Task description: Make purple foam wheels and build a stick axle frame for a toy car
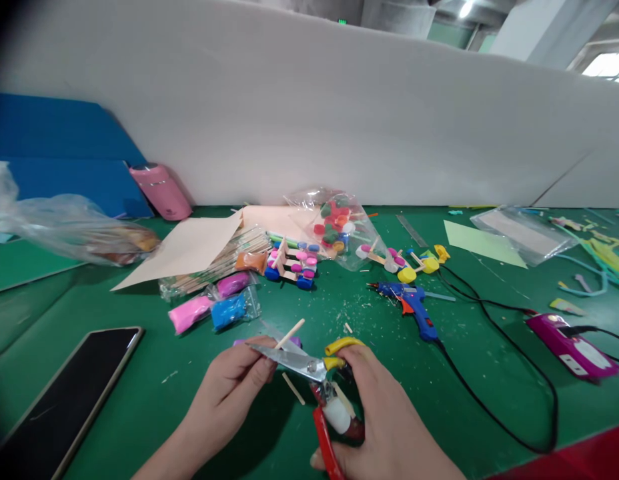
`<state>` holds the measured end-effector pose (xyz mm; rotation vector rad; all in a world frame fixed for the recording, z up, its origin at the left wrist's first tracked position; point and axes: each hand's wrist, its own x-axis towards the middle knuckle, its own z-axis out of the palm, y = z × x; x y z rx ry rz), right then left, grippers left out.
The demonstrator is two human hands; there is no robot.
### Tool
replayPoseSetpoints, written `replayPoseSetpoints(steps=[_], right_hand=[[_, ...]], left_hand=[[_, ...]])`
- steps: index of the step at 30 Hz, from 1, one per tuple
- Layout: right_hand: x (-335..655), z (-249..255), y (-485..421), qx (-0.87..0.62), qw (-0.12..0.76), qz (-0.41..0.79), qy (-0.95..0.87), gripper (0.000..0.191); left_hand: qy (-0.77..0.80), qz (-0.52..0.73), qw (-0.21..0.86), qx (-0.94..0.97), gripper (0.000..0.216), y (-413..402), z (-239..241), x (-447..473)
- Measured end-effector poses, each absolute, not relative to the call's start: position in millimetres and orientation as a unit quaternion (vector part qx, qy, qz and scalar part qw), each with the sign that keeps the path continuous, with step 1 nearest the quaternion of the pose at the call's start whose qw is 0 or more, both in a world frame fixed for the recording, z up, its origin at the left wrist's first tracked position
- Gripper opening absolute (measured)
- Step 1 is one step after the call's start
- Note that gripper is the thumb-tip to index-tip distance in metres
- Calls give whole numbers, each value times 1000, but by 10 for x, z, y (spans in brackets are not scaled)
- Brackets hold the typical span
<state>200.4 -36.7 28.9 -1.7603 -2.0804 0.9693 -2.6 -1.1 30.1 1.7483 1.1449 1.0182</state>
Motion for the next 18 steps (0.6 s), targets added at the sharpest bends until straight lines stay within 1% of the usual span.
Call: replayPoseSetpoints(steps=[6,10,16,18], right_hand=[[1964,298,-381,-593,144,328,-721,68],[1912,281,-382,-600,153,311,-721,47],[1868,255,-372,-609,129,297,-724,24],[1857,264,-372,-610,122,298,-724,20]], left_hand=[[425,377,375,732,19,-15,284,-55],[427,366,353,748,20,-7,272,-53],[436,360,341,751,21,-22,295,-46],[454,366,339,738,21,-26,304,-33]])
